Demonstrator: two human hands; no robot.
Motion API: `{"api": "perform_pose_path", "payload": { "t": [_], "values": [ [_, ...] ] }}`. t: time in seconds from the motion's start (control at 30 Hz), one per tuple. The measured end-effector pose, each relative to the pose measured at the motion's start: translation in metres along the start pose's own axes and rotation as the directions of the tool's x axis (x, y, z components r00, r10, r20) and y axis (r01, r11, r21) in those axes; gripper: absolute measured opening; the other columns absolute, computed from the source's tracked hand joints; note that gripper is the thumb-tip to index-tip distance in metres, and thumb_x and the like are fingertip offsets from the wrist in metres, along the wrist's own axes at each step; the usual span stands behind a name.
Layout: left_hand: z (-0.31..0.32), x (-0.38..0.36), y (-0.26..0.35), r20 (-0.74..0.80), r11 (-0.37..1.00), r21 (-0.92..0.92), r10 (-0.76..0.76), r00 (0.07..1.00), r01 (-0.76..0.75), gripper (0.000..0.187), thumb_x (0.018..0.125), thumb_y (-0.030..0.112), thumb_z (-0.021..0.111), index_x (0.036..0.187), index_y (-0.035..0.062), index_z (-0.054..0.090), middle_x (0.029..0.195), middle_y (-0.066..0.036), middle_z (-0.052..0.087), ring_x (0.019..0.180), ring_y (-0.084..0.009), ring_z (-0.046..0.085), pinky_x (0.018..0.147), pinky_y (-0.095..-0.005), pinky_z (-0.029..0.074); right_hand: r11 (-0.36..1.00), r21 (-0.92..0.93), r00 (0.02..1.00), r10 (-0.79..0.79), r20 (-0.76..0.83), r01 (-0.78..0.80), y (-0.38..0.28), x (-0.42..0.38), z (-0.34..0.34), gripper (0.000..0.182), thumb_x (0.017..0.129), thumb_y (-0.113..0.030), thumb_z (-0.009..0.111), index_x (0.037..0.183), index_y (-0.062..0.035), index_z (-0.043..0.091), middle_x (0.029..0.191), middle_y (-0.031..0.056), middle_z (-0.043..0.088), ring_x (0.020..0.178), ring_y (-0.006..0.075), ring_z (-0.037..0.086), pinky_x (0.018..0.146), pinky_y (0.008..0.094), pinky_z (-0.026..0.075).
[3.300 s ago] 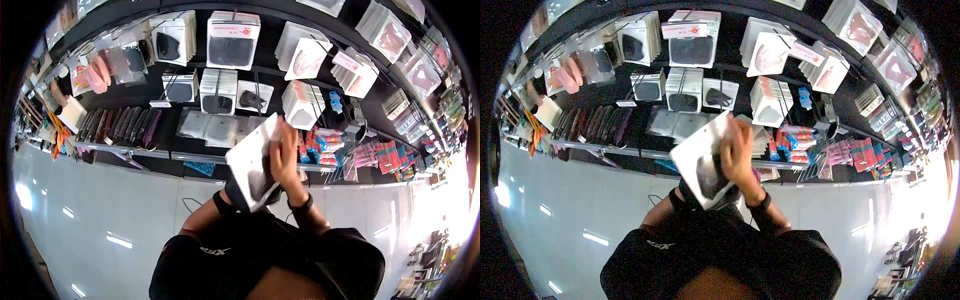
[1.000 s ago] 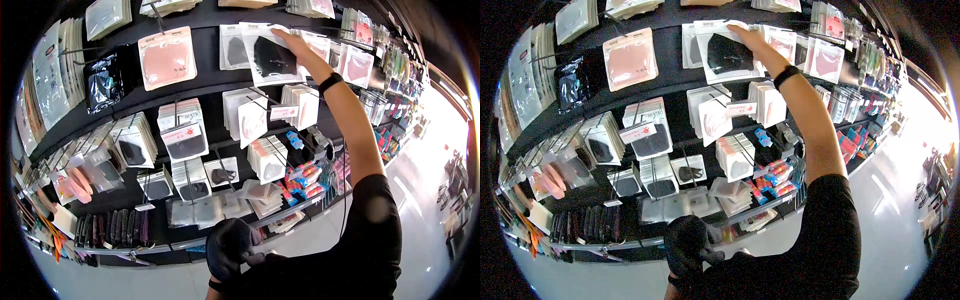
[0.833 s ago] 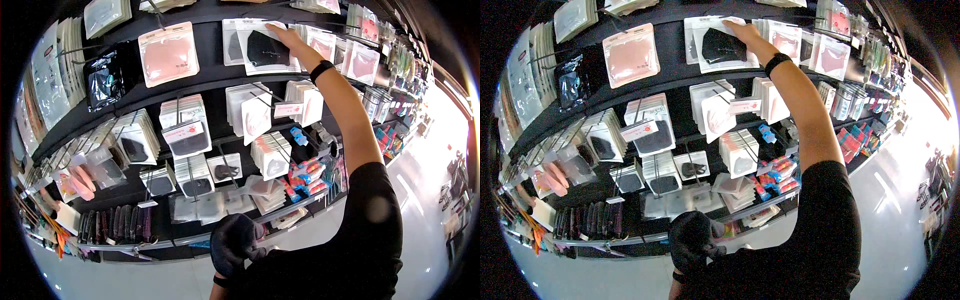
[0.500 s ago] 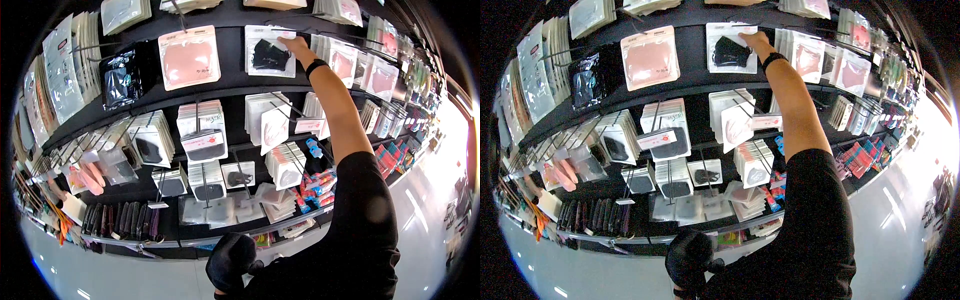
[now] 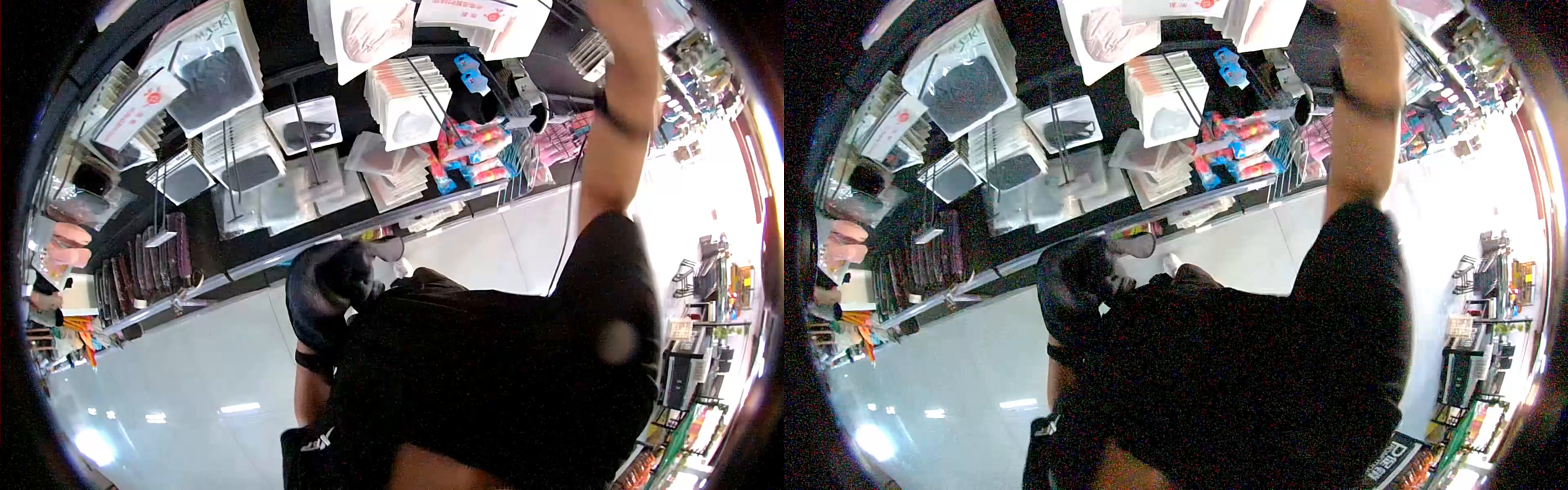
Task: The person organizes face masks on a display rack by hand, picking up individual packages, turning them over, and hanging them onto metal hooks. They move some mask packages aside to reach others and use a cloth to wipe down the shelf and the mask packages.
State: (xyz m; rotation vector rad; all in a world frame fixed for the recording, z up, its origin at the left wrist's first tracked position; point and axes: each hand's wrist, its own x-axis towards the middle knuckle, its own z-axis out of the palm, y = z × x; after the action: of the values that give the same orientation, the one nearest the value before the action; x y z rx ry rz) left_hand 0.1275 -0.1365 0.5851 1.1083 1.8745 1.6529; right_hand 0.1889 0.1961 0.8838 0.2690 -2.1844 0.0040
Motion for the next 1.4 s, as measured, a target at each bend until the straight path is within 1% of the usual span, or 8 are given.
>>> {"api": "perform_pose_path", "payload": {
  "t": [0.3,0.4,0.43,0.57,0.6,0.97,1.0,1.4],
  "values": [
    [0.043,0.066,-0.025,-0.015,0.981,-0.192,-0.009,1.000,0.006,0.017,0.085,0.005,0.066,0.099,-0.0011,0.059,0.085,-0.010,0.064,0.077,-0.0194,0.063,0.067,-0.0306,0.050,-0.264,0.523,0.506,0.133,0.852,-0.811,-0.116,-0.332,0.164,0.025,0.100,-0.017,0.052,0.101,0.0037,0.066,0.093,0.0126,0.069,0.089,0.0199,0.064,0.078,0.0329,0.052],
    [0.054,0.074,-0.029,-0.057,0.984,-0.179,-0.029,0.998,0.019,0.019,0.084,0.005,0.067,0.100,-0.0009,0.059,0.087,-0.010,0.064,0.079,-0.0195,0.062,0.069,-0.0308,0.050,0.496,0.162,0.216,0.053,0.975,-0.853,-0.076,-0.427,0.272,0.027,0.093,-0.029,0.059,0.086,-0.0049,0.070,0.085,0.0146,0.069,0.076,0.0226,0.067,0.070,0.0397,0.051],
    [0.057,0.074,-0.030,-0.079,0.985,-0.169,-0.041,0.996,0.027,0.019,0.084,0.005,0.067,0.101,-0.0008,0.059,0.087,-0.010,0.064,0.079,-0.0195,0.062,0.069,-0.0308,0.050,0.805,0.201,0.428,0.072,0.901,-0.559,-0.067,-0.470,0.301,0.031,0.089,-0.033,0.060,0.079,-0.0045,0.067,0.081,0.0186,0.068,0.074,0.0288,0.067,0.065,0.0444,0.049],
    [0.067,0.066,-0.032,-0.176,0.989,-0.131,-0.096,0.980,0.074,0.022,0.084,0.006,0.068,0.103,-0.0006,0.058,0.090,-0.009,0.064,0.081,-0.0195,0.062,0.071,-0.0311,0.050,0.710,0.354,0.470,-0.037,0.882,-0.608,-0.063,-0.564,0.366,0.033,0.081,-0.037,0.064,0.082,-0.0044,0.067,0.078,0.0174,0.068,0.075,0.0365,0.066,0.063,0.0486,0.049],
    [0.069,0.061,-0.032,-0.200,0.988,-0.123,-0.112,0.973,0.089,0.022,0.084,0.006,0.068,0.103,-0.0005,0.058,0.090,-0.009,0.064,0.082,-0.0196,0.062,0.072,-0.0312,0.050,0.773,0.235,-0.020,-0.305,0.952,-0.589,-0.041,-0.520,0.373,0.035,0.079,-0.039,0.064,0.088,-0.0055,0.069,0.095,0.0192,0.068,0.088,0.0375,0.065,0.072,0.0486,0.051],
    [0.113,0.003,-0.022,-0.434,0.951,-0.023,-0.287,0.854,0.308,0.029,0.084,0.008,0.070,0.109,0.0001,0.058,0.097,-0.009,0.064,0.087,-0.0197,0.061,0.077,-0.0320,0.049,0.942,-0.242,0.614,0.335,0.715,-0.233,0.046,-0.516,0.469,0.039,0.086,-0.023,0.056,0.121,-0.0061,0.056,0.122,0.0150,0.058,0.117,0.0342,0.055,0.089,0.0560,0.047],
    [0.117,-0.003,-0.021,-0.433,0.943,-0.019,-0.308,0.847,0.334,0.030,0.084,0.008,0.071,0.109,0.0002,0.058,0.097,-0.009,0.064,0.088,-0.0198,0.060,0.077,-0.0320,0.049,0.904,-0.252,0.338,0.371,0.865,-0.346,0.050,-0.518,0.476,0.043,0.087,-0.026,0.055,0.126,-0.0070,0.051,0.124,0.0134,0.057,0.123,0.0343,0.051,0.090,0.0588,0.046],
    [0.150,0.013,-0.016,-0.307,0.919,0.035,-0.365,0.879,0.394,0.037,0.083,0.009,0.073,0.116,0.0009,0.057,0.105,-0.008,0.063,0.094,-0.0200,0.059,0.083,-0.0329,0.049,0.905,-0.176,0.679,0.410,0.610,-0.388,0.053,-0.578,0.487,0.032,0.079,-0.017,0.063,0.109,-0.0083,0.061,0.107,0.0147,0.065,0.091,0.0315,0.066,0.067,0.0468,0.053]
  ]
}}
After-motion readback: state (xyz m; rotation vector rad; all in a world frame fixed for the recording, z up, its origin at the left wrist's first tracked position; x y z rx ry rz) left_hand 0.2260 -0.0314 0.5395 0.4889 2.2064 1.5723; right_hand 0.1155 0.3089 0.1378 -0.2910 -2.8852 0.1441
